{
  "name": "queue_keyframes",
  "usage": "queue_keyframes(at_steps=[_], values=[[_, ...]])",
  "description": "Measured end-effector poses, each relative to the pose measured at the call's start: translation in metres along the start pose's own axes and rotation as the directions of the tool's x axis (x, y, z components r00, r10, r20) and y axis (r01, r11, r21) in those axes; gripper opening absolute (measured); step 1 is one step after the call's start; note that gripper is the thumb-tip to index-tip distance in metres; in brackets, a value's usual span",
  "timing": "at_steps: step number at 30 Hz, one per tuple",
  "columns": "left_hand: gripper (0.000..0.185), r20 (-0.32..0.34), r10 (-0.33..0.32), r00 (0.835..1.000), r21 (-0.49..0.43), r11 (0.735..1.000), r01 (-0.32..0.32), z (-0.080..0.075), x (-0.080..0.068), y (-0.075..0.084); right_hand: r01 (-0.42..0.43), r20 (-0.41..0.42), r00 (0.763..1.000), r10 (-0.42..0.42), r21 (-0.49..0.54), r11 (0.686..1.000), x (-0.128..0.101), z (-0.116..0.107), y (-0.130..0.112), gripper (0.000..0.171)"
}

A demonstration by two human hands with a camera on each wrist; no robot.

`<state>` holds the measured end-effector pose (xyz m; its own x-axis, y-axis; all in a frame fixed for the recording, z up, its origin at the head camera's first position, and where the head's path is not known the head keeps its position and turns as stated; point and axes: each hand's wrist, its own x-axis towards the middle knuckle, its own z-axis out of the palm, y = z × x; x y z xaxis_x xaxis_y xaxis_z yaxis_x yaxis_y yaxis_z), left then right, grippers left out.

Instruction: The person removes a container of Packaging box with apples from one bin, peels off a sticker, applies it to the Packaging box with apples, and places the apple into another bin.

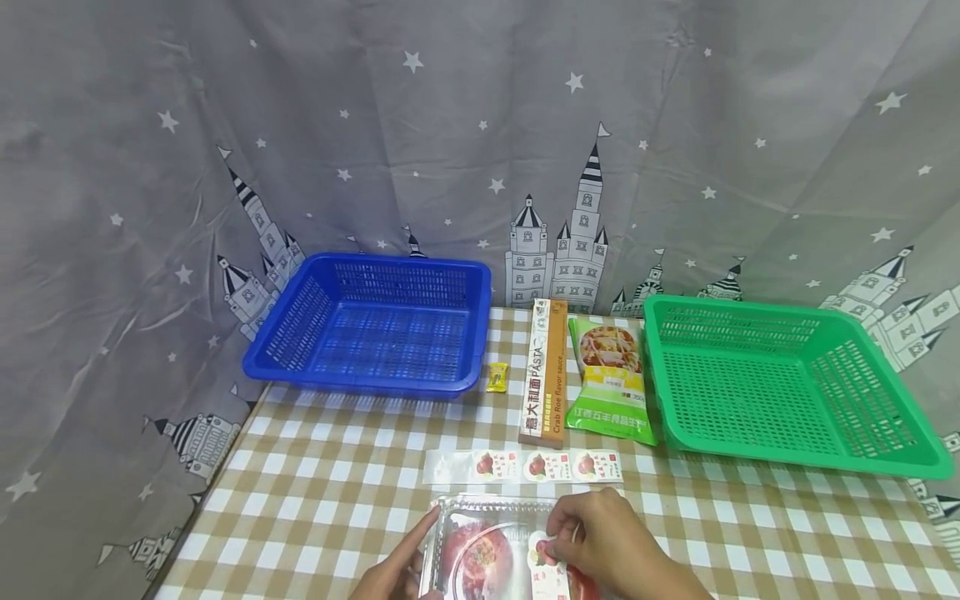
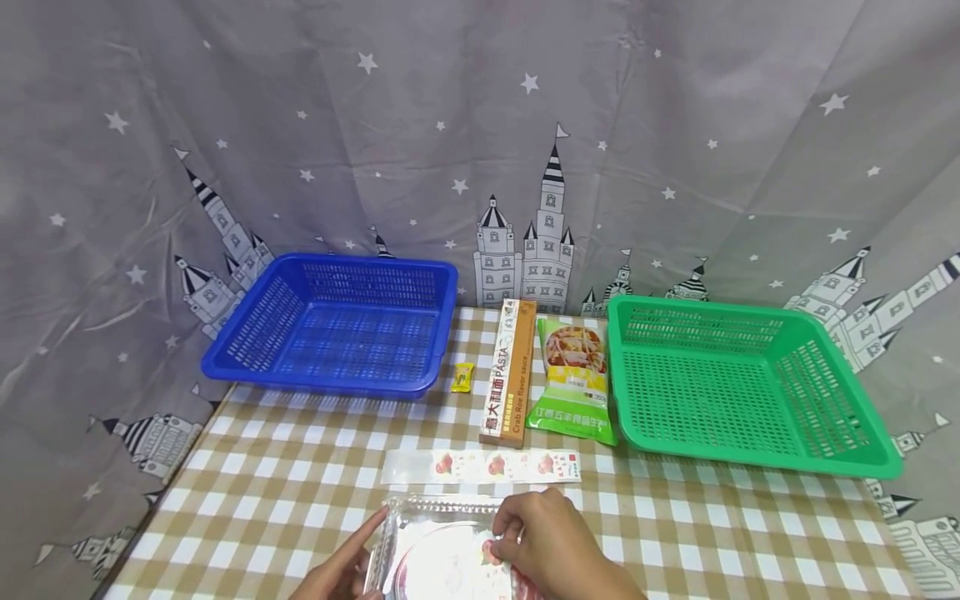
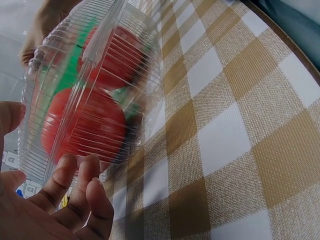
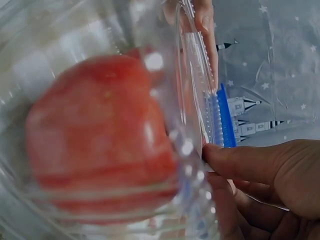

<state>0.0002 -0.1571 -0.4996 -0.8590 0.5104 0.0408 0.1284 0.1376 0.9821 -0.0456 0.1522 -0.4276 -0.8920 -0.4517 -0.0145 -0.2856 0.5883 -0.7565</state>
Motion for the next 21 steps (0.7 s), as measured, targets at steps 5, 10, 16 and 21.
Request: queue_keyframes(at_steps=[5,10,16,21], values=[[0.074,0.005,-0.019,1.0,-0.005,1.0,0.019,-0.0008,0.0007,0.0009,0.029,-0.012,1.0,-0.029,-0.018,0.999,-0.0009,0.0016,-0.0004,0.025],[0.074,0.01,-0.03,1.0,-0.009,1.0,0.03,-0.0013,0.0009,0.0014,0.054,-0.02,0.998,-0.054,-0.037,0.998,-0.0025,0.0042,0.0001,0.025],[0.076,0.005,0.0,1.0,-0.013,1.0,0.0,-0.0016,0.0004,-0.0007,0.037,-0.014,0.999,-0.038,-0.046,0.998,-0.0037,0.0045,-0.0009,0.026],[0.076,0.009,-0.009,1.0,-0.01,1.0,0.009,-0.0009,0.0003,0.0001,0.013,0.005,1.0,-0.013,-0.029,0.999,-0.0031,0.0032,-0.0016,0.026]])
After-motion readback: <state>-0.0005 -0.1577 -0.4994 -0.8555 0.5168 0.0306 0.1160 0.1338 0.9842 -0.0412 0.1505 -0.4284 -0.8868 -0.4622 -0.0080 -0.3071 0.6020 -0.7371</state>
